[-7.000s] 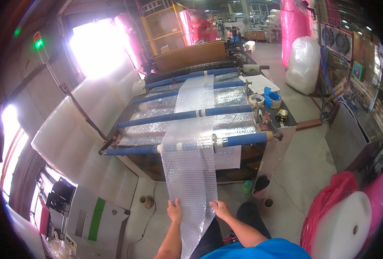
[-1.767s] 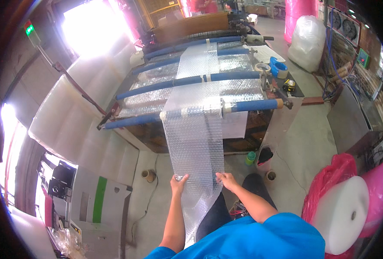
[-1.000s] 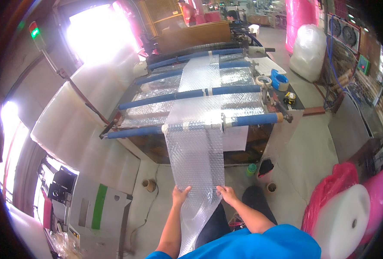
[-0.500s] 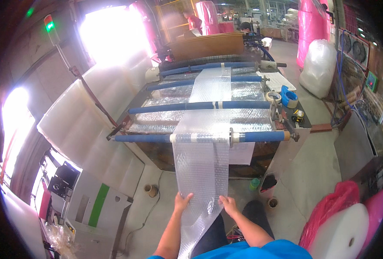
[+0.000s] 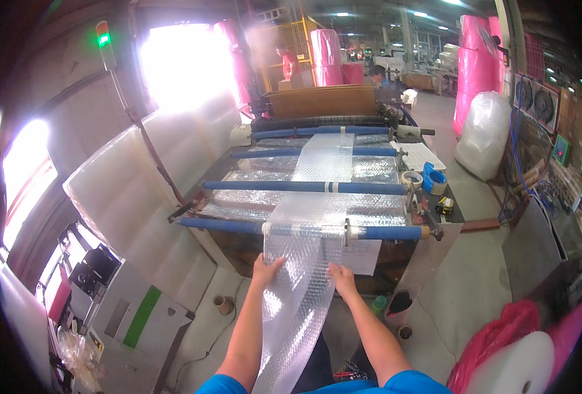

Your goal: The person holds and guides a sheet of bubble wrap as it moves through a series of rollers on a machine. The hands maintain tension and alignment on the material throughout the process.

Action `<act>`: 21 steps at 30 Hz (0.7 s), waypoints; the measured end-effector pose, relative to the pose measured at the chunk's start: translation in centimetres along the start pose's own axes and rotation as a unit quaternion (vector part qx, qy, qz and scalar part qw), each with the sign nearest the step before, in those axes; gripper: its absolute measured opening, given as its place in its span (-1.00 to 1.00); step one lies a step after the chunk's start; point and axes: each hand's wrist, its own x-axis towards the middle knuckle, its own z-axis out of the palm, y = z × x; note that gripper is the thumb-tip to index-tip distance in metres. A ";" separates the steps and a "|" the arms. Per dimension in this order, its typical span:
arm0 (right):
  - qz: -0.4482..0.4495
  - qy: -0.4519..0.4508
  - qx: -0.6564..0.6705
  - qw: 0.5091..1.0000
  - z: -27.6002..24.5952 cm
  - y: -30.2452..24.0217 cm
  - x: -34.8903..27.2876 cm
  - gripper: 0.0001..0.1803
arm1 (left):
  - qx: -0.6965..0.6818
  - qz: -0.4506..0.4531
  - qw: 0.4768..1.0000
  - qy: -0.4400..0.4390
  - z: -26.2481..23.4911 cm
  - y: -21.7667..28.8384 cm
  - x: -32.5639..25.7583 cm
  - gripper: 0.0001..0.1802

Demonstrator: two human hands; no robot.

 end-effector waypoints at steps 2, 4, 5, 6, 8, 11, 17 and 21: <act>0.009 0.025 0.040 0.999 1.0 -1.0 -0.3 -0.72 | 0.046 0.009 0.998 0.042 -0.3 -0.9 0.6 -0.29; 0.012 0.055 0.039 0.998 1.5 -1.5 -0.8 -0.74 | 0.085 -0.001 0.995 0.051 -0.1 -2.4 0.3 -0.21; 0.013 0.063 0.036 0.997 1.8 -1.1 -1.5 -0.74 | 0.102 -0.015 0.994 0.039 0.0 -4.3 -1.1 -0.18; 0.012 0.076 0.030 0.997 1.8 0.2 -2.9 -0.74 | 0.118 -0.027 0.992 0.021 0.6 -6.2 -2.5 -0.15; 0.019 0.091 0.048 0.995 2.1 3.9 -6.0 -0.73 | 0.089 -0.048 0.995 -0.004 0.6 -9.1 -6.5 -0.10; 0.055 0.099 0.065 0.991 4.4 7.3 -11.2 -0.69 | 0.172 -0.121 0.976 0.055 -1.2 -11.6 -9.6 -0.04; 0.073 -0.014 -0.082 0.994 2.9 3.8 -16.1 -0.56 | 0.188 -0.112 0.972 0.086 -6.0 -4.3 -15.2 -0.19; 0.063 -0.015 -0.025 0.998 4.0 -3.1 -18.1 -0.52 | 0.174 -0.041 0.978 0.108 -8.6 1.9 -16.6 -0.35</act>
